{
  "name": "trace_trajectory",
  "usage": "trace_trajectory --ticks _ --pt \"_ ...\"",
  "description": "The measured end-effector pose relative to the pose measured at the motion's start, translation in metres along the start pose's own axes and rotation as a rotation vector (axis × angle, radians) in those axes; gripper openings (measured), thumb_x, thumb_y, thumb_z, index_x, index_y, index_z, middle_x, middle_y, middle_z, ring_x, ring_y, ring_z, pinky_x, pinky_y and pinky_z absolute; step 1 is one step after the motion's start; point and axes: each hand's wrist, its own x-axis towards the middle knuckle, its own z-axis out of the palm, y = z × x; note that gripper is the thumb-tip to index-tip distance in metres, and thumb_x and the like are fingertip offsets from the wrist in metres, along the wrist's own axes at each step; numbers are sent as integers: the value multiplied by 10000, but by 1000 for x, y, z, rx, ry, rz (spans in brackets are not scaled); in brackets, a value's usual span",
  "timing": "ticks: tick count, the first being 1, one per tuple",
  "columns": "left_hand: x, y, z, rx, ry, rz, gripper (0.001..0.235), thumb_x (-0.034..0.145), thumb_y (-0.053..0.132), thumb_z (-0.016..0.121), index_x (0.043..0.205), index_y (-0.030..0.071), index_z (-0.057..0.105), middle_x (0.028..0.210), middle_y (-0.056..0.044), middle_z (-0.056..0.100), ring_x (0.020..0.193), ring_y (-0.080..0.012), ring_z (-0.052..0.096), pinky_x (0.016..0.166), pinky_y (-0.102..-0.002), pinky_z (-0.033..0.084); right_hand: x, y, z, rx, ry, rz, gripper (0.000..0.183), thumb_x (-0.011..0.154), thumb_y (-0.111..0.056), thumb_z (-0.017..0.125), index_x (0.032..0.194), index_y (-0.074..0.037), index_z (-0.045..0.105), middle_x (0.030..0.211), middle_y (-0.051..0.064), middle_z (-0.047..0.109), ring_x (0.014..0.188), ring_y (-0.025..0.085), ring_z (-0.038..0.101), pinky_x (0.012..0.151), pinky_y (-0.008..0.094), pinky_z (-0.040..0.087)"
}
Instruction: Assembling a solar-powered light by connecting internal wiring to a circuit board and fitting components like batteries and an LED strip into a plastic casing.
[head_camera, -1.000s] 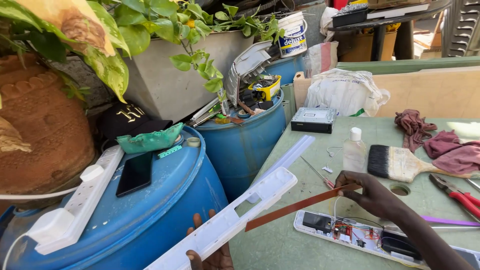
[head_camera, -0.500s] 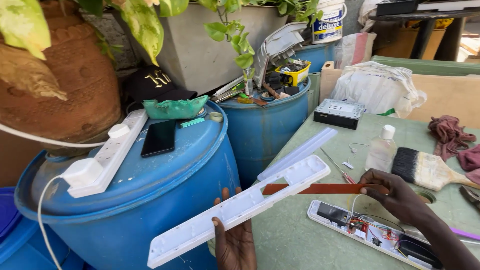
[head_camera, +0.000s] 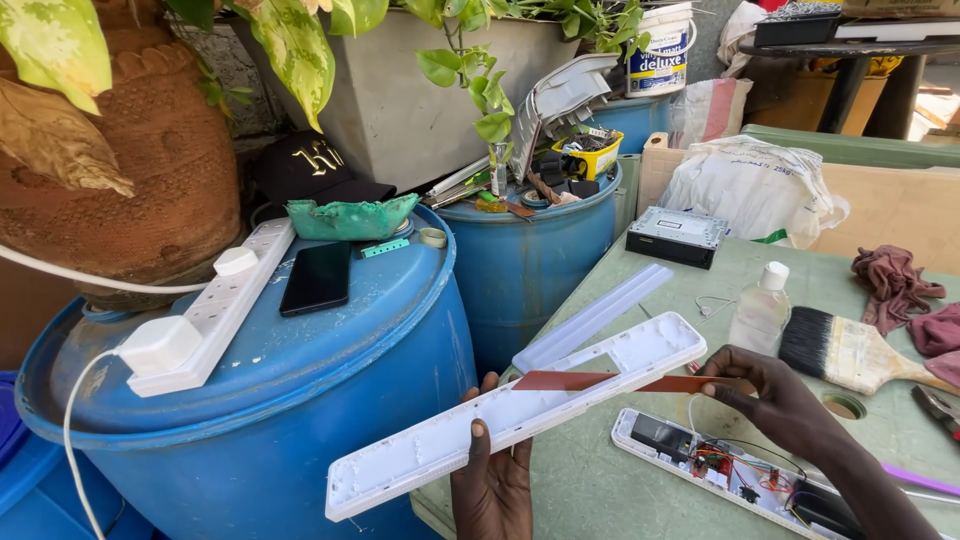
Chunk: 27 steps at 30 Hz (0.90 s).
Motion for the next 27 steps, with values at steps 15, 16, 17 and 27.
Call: trace_trajectory --ticks 15,16,17,27 --pt "-8 -35 35 56 106 -251 655 724 42 595 1371 138 557 1413 -234 590 1335 -507 546 921 -600 442 -16 -49 -2 190 41 98 272 769 -60 782 1033 0 809 1116 58 822 1042 156 683 909 305 476" --pt "-6 -37 34 58 114 -257 651 713 41 614 1356 132 569 1415 -227 595 1327 -511 555 904 -599 454 -19 -63 -7 289 -4 166 543 748 -79 718 1283 -90 623 1264 71 732 1151 188 628 978 354 464" --pt "-3 -40 33 60 122 -262 647 701 40 633 1341 126 581 1418 -220 599 1319 -514 564 886 -598 466 -22 -76 -13 389 -50 233 838 727 -99 654 1532 -178 435 1411 85 641 1259 220 573 1046 402 451" --pt "20 -64 12 226 -42 -375 687 742 -41 603 1411 105 553 1391 -219 613 1301 -416 567 871 -560 494 -25 -34 -45 -88 -277 65 772 746 -337 789 1457 -306 490 1430 34 614 1254 161 587 930 304 503"
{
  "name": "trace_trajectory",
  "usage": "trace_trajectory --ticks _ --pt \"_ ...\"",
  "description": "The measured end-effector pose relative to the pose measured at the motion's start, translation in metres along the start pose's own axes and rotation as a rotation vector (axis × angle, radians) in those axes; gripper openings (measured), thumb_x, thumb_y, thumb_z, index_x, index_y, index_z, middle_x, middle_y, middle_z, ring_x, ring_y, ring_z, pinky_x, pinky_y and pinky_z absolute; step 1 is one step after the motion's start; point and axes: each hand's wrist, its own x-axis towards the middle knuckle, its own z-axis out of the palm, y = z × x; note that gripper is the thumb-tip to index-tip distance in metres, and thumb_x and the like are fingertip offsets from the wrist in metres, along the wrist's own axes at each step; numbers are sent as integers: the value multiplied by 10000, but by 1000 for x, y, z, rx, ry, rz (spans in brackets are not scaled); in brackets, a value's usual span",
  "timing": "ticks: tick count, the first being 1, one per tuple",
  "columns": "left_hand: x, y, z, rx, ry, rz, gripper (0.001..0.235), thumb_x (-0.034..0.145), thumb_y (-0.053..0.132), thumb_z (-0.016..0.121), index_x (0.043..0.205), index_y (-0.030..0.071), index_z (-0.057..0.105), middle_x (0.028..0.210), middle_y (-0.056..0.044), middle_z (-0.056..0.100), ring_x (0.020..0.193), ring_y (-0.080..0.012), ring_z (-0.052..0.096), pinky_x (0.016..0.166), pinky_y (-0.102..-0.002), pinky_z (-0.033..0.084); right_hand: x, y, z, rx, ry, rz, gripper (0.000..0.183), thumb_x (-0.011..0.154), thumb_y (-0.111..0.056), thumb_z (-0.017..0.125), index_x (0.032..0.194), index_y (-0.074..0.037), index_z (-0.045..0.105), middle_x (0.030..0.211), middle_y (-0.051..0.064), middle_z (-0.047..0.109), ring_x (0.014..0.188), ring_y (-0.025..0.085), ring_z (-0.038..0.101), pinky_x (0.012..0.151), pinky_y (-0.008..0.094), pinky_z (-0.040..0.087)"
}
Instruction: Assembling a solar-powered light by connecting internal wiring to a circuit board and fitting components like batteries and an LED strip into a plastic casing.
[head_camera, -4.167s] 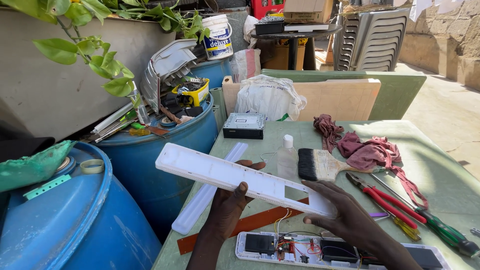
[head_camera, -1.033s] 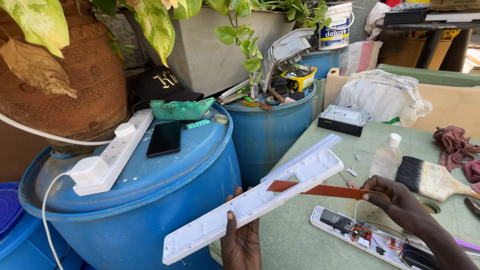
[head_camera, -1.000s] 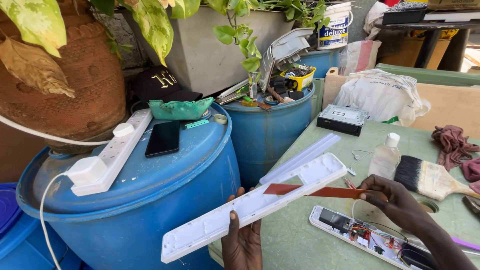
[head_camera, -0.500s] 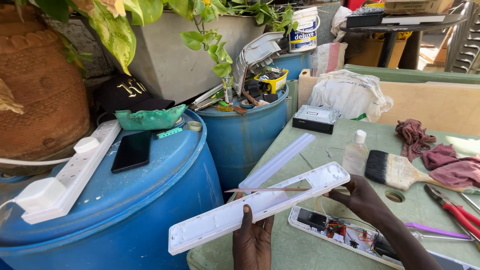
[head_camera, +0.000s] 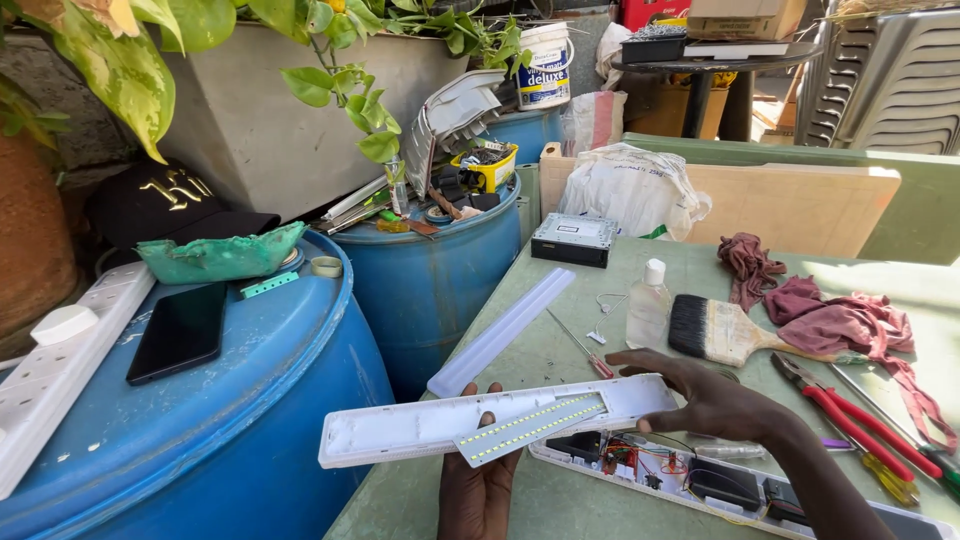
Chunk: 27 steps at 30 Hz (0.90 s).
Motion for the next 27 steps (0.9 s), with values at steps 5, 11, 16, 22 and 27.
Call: trace_trajectory --ticks 5,11,16,22,27 --pt "1 2 -3 14 1 12 659 703 -66 630 1350 57 595 1331 -220 643 1245 -431 602 845 -562 489 7 9 13 -235 -84 -50 773 755 -103 803 1432 -333 511 1519 -67 493 1337 154 508 1041 297 430" --pt "23 6 -38 130 96 5 648 784 -132 574 1414 12 530 1340 -235 618 1234 -356 573 1029 -463 453 12 5 19 -203 7 -232 617 799 -243 785 1373 -236 559 1379 17 584 1261 189 529 990 323 421" --pt "3 30 -59 823 471 220 891 675 -6 831 1452 210 453 1445 -57 574 1341 -300 530 1101 -483 428 8 5 15 -149 11 -229 605 799 -333 782 1365 -237 592 1322 13 566 1172 177 574 878 273 474" --pt "26 36 -101 1538 386 1128 1279 423 428 905 1514 179 287 1562 -118 368 1393 -370 377 1037 -622 395 8 5 17 -76 29 -180 635 773 -301 799 1370 -213 600 1316 5 580 1143 160 590 842 245 480" --pt "12 43 -59 1774 226 1442 1098 565 431 822 1506 184 314 1595 -151 283 1460 -407 265 1158 -665 226 5 8 17 -87 81 -138 646 766 -320 800 1368 -202 597 1401 9 541 1243 153 571 919 247 480"
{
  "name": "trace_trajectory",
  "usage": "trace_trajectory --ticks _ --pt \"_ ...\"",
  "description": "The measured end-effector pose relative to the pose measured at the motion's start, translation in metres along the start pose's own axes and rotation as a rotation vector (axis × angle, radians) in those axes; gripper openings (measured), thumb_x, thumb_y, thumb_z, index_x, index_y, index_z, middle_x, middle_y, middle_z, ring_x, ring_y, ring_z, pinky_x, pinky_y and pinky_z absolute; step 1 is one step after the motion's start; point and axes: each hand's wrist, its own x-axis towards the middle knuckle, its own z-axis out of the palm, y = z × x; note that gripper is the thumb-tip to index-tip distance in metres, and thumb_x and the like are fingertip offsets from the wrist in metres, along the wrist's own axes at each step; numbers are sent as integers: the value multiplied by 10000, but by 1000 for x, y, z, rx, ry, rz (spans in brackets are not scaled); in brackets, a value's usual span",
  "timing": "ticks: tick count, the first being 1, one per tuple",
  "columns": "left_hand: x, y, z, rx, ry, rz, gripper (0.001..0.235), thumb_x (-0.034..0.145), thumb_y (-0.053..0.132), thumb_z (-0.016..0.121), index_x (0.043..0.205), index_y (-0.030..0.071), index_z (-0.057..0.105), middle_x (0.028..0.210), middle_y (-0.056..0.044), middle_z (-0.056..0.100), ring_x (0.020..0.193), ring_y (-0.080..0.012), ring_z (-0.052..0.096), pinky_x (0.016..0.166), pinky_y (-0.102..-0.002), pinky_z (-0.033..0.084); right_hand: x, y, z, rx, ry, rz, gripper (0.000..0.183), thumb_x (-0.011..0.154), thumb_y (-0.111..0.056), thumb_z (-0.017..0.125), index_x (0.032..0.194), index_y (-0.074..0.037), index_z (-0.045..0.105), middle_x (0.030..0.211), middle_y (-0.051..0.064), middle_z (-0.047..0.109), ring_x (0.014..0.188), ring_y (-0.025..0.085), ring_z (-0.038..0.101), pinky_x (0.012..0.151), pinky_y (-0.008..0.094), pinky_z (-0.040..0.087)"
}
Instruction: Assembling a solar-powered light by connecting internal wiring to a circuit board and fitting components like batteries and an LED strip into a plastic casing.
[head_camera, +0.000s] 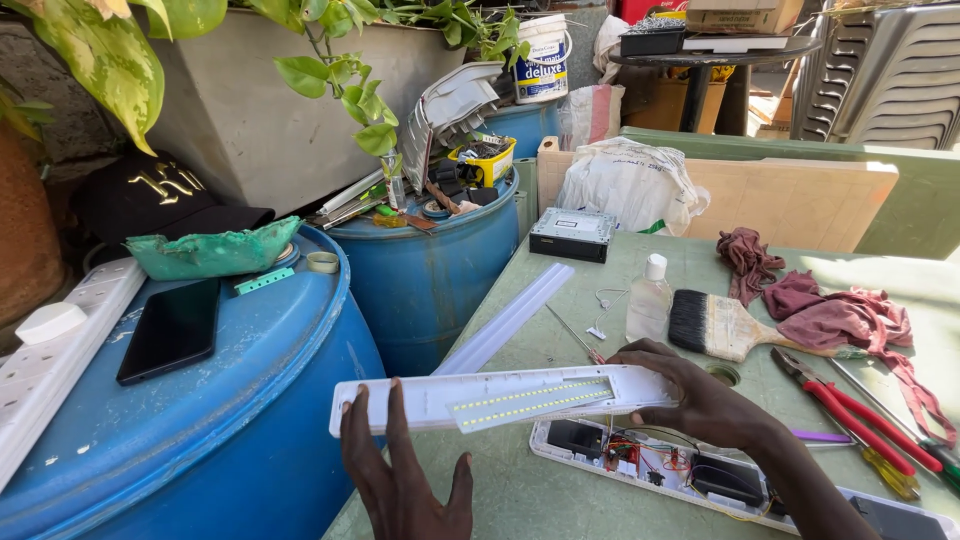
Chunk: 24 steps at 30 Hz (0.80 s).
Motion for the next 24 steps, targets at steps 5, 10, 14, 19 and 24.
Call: trace_trajectory --ticks 5,10,14,19,24 --pt "12 -5 9 -174 -356 323 613 585 106 863 1173 227 743 1350 -16 633 1313 -314 489 1131 -693 170 -6 2 5 -50 -38 -98 582 810 -207 744 1366 -168 579 1296 33 558 1196 174 564 935 289 484" --pt "9 -29 10 -294 -444 284 626 675 48 833 1265 204 692 1315 -3 682 1233 -251 620 1032 -575 409 -10 -15 1 -128 -8 35 594 786 -104 749 1353 -203 601 1294 -8 575 1208 161 567 962 310 489" --pt "6 -52 -4 -392 -414 233 650 695 51 815 1303 216 651 1337 16 678 1229 -223 644 851 -394 621 -10 -13 -3 -188 42 58 587 782 -187 749 1350 -216 603 1291 -4 592 1166 166 571 952 308 458" --pt "2 -86 -21 -431 -468 262 572 787 73 723 1329 233 638 1365 18 658 1262 -199 615 914 -348 565 -11 -12 -5 -188 60 21 614 745 -138 751 1341 -197 616 1343 13 587 1225 179 553 1000 337 429" --pt "20 -172 1 -336 -1083 459 771 904 251 753 1533 261 308 1614 23 312 1509 -222 247 1161 -500 233 -12 -10 -12 -155 74 36 609 758 -187 777 1346 -169 616 1255 7 608 1126 171 611 909 294 484"
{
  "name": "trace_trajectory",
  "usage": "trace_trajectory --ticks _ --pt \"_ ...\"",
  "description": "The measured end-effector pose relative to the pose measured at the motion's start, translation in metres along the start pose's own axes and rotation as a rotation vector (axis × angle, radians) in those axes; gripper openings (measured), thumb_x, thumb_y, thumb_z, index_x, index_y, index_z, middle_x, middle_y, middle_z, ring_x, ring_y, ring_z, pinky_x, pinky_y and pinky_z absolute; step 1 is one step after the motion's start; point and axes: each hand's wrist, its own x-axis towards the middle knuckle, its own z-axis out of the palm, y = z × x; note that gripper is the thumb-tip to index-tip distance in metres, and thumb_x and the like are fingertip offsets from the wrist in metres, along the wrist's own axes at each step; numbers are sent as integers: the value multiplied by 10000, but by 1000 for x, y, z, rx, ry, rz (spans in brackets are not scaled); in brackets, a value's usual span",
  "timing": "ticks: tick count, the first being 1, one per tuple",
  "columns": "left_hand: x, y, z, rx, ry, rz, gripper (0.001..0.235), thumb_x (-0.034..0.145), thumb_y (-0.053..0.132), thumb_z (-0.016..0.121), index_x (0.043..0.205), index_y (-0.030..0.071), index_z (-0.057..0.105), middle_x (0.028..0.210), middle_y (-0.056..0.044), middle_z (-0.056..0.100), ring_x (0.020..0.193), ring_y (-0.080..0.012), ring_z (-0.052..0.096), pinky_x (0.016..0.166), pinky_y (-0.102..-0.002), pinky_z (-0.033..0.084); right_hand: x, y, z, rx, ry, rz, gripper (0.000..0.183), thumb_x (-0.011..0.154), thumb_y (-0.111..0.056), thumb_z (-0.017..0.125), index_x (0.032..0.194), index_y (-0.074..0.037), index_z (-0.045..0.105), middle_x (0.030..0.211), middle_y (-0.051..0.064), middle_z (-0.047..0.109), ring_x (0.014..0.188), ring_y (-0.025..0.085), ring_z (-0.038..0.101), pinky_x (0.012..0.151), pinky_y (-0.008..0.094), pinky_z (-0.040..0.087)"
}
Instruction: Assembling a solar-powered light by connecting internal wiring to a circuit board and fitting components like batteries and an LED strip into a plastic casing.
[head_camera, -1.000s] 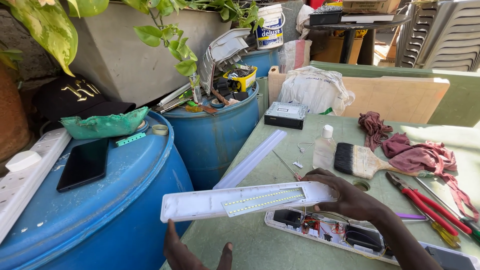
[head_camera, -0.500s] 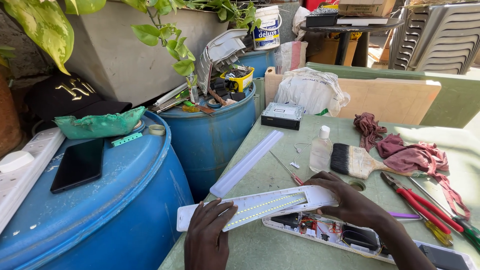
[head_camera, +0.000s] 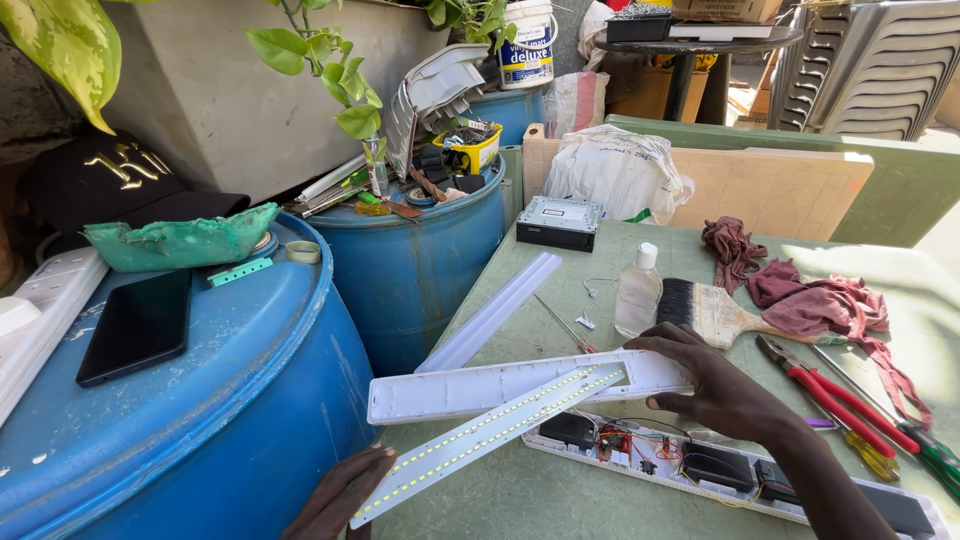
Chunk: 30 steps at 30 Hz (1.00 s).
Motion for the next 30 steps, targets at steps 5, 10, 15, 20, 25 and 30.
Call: trace_trajectory --ticks 5,10,15,20,25,30 --pt "-3 -63 17 229 -233 34 842 898 712 490 1547 294 156 1649 80 194 1529 -178 157 1195 -462 185 -3 3 -6 -20 7 -61 568 785 -222 768 1332 -175 621 1210 12 594 1049 170 611 838 283 479" --pt "12 -104 20 174 -411 -157 923 836 758 567 1542 398 95 1658 134 144 1539 -147 132 1228 -470 172 -5 3 -8 -11 -6 -36 569 787 -193 769 1336 -190 619 1205 13 583 1092 174 580 873 297 474" --pt "37 -71 30 38 -452 -348 873 849 618 710 1523 478 172 1649 186 182 1547 -147 122 1247 -495 151 -5 10 -10 -33 -12 -19 592 785 -239 765 1354 -188 608 1186 25 577 1140 188 540 936 317 452" --pt "45 2 10 449 -729 -599 1048 835 862 524 1542 400 -96 1675 108 -116 1570 -223 -68 1291 -459 95 -5 3 -8 -26 -11 31 576 789 -184 771 1344 -208 616 1145 3 582 1053 171 562 810 302 500" --pt "80 124 -4 181 -257 -484 977 780 677 776 1509 364 206 1572 91 240 1436 -203 275 1184 -516 255 -4 -1 -2 -10 -2 -56 582 758 -108 777 1315 -183 629 1176 4 600 1107 169 568 908 306 458" --pt "114 167 24 84 -122 -553 941 766 602 818 1512 372 293 1540 91 373 1396 -228 387 1173 -519 311 -7 8 0 -10 17 -45 620 746 -96 791 1335 -181 616 1200 7 597 1139 172 564 935 310 456"
